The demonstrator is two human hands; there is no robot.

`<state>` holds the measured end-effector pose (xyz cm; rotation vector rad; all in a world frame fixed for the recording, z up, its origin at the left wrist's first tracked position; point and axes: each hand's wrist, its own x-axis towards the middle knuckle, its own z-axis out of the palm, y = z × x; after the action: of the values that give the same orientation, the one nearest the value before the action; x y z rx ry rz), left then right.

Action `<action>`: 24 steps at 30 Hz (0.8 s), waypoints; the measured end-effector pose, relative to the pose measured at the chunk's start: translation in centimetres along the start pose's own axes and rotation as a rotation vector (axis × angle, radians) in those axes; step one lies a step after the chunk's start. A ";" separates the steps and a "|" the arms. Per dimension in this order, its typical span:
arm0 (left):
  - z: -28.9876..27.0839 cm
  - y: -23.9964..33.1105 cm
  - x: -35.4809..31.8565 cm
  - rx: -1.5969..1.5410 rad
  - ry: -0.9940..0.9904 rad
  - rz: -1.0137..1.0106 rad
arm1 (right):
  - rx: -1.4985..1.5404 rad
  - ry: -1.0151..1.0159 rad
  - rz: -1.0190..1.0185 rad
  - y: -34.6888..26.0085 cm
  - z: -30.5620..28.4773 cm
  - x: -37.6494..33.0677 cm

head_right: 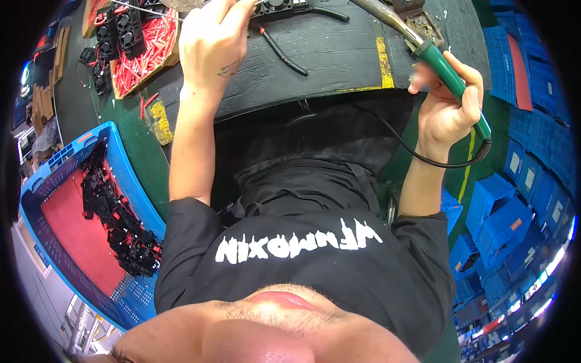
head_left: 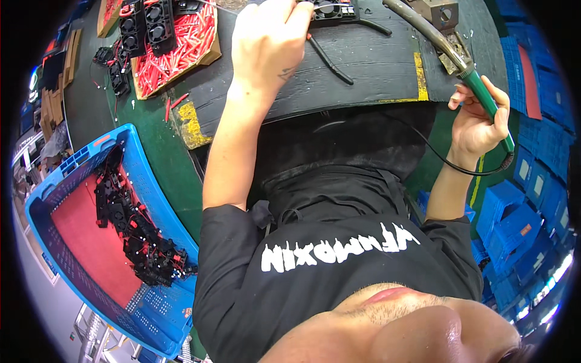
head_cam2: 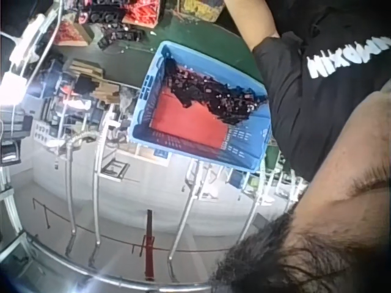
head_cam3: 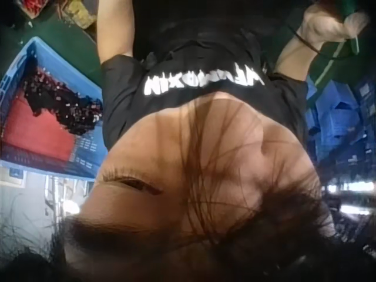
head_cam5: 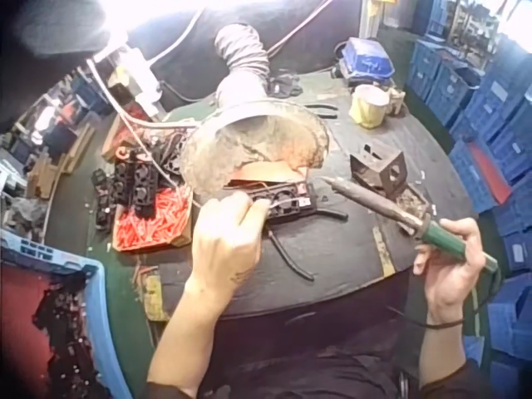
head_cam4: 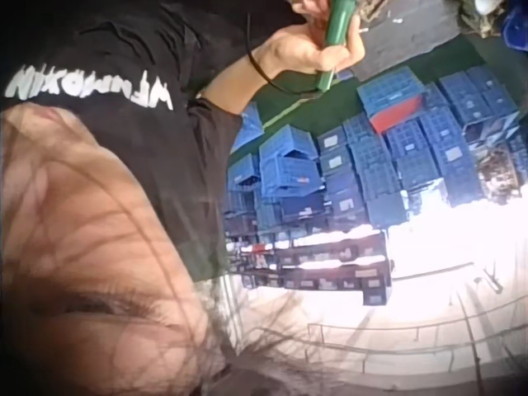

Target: Soldering wires onto small DC cooling fans at a factory workstation.

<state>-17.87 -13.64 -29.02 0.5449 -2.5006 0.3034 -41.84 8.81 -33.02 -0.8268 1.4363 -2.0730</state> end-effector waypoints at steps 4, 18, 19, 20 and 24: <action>1.8 -0.2 -4.5 0.003 0.149 -0.059 | 0.052 0.022 -0.002 -0.4 -0.4 -0.1; -2.5 2.3 -7.2 -0.201 -0.028 -0.315 | 0.072 -0.063 0.004 -0.6 -0.8 0.6; -2.5 2.1 -6.4 -0.177 -0.034 -0.319 | 0.042 -0.084 0.003 -0.1 -0.4 0.6; -1.7 2.1 -5.3 -0.170 0.010 -0.278 | -0.013 -0.094 -0.006 -0.3 -0.2 0.6; 2.2 1.4 -3.4 -0.289 0.108 -0.246 | -0.042 -0.087 0.001 -0.8 0.2 0.3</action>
<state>-16.95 -12.02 -32.86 0.6859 -2.2889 -0.1180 -41.91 8.74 -32.14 -0.9211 1.4373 -1.9879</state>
